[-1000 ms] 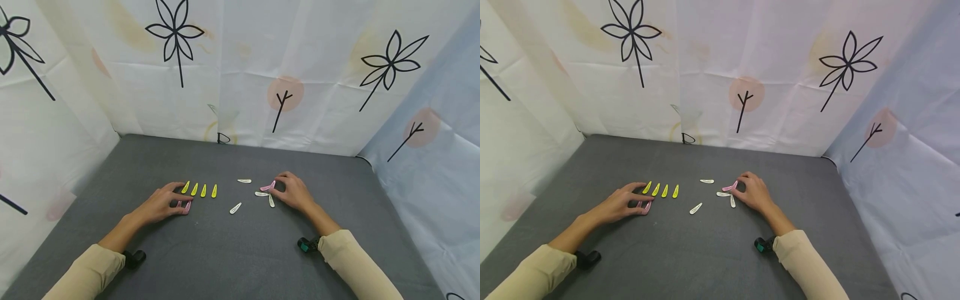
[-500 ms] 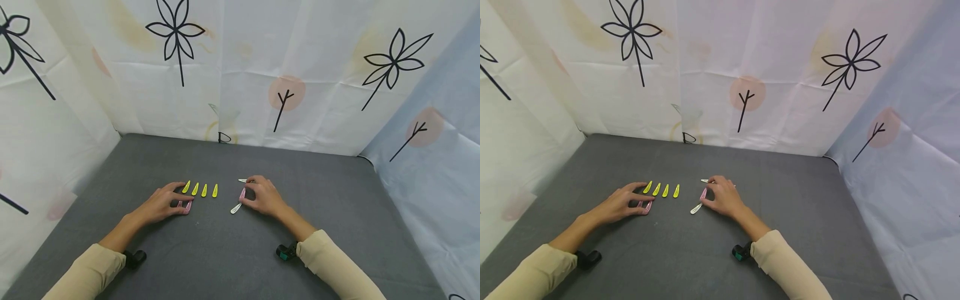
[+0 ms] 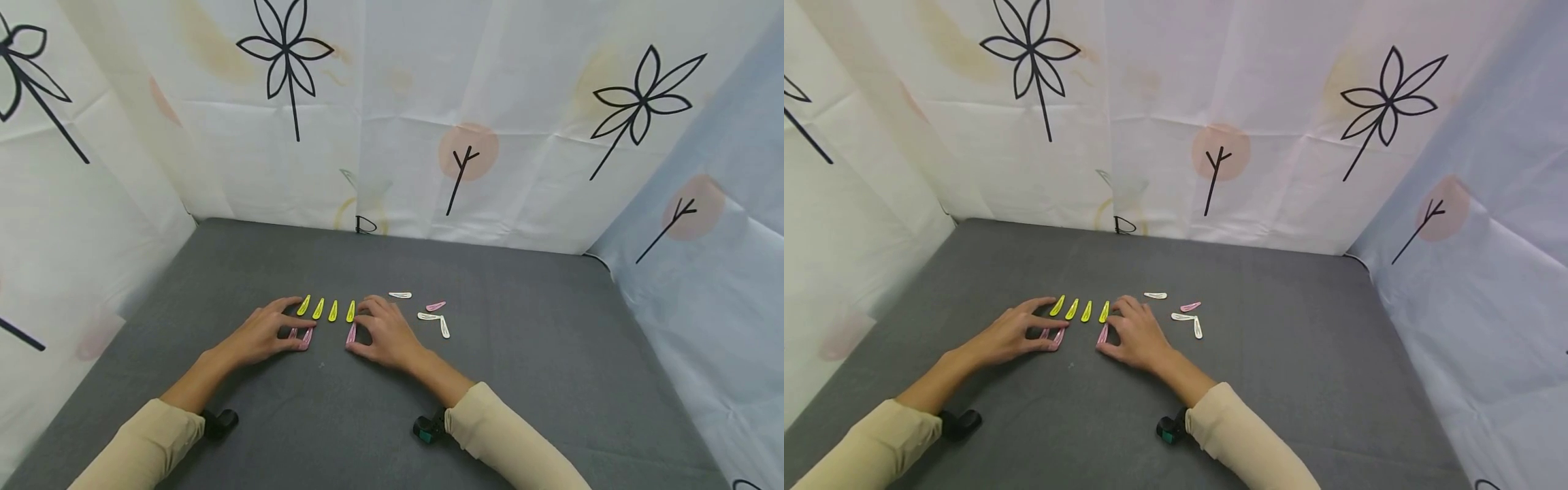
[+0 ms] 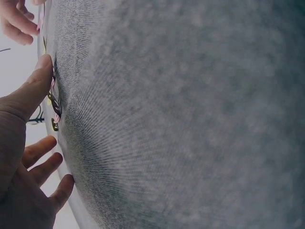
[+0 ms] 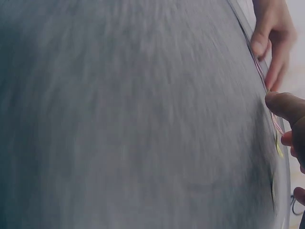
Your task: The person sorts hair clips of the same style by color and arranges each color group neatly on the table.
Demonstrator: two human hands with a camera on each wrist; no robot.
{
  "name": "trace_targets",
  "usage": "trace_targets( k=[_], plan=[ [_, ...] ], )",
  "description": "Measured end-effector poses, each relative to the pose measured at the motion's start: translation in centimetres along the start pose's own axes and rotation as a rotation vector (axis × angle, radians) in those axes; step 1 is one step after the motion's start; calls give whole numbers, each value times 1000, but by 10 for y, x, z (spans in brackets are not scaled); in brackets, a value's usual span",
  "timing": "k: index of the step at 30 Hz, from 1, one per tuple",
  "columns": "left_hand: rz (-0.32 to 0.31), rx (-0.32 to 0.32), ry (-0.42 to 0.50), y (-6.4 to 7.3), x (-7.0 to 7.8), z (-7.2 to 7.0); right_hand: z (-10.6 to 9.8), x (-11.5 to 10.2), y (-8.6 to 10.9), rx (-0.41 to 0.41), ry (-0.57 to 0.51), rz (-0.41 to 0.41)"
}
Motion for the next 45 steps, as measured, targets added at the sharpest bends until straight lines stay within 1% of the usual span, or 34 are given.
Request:
trace_targets(
  k=[6,12,17,20,22,27,30,35,42,45],
  plan=[
    [3,-4,-2,0,1,0,12,-14,-5,-26,20,-1],
    [-3,-1,0,1,1,0,22,-23,-10,-69,63,13],
    [4,11,-3,1,1,-1,29,-27,-12,-96,44,34],
    [11,14,-4,1,1,-1,30,-27,-12,-89,43,49],
    [3,13,-1,1,2,-1,31,-27,-11,-75,46,53],
    [-6,11,-4,1,1,-1,30,-28,-11,-39,36,43],
    [4,14,-1,1,2,-2,30,-28,-12,-31,30,38],
    [11,18,2,1,2,-2,30,-29,-12,-37,26,37],
    [-5,12,-6,1,2,-2,29,-30,-14,-58,11,32],
    [-10,8,-9,1,2,-2,26,-29,-14,-58,6,37]
  ],
)
Point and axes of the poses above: each hand's wrist, its own y-axis away from the middle knuckle, its own z-axis out of the palm, x = y × z, the point moved 7 cm from there along -y, towards the middle knuckle, and after that the axes turned 12 degrees about x, right-handed, at the moved point
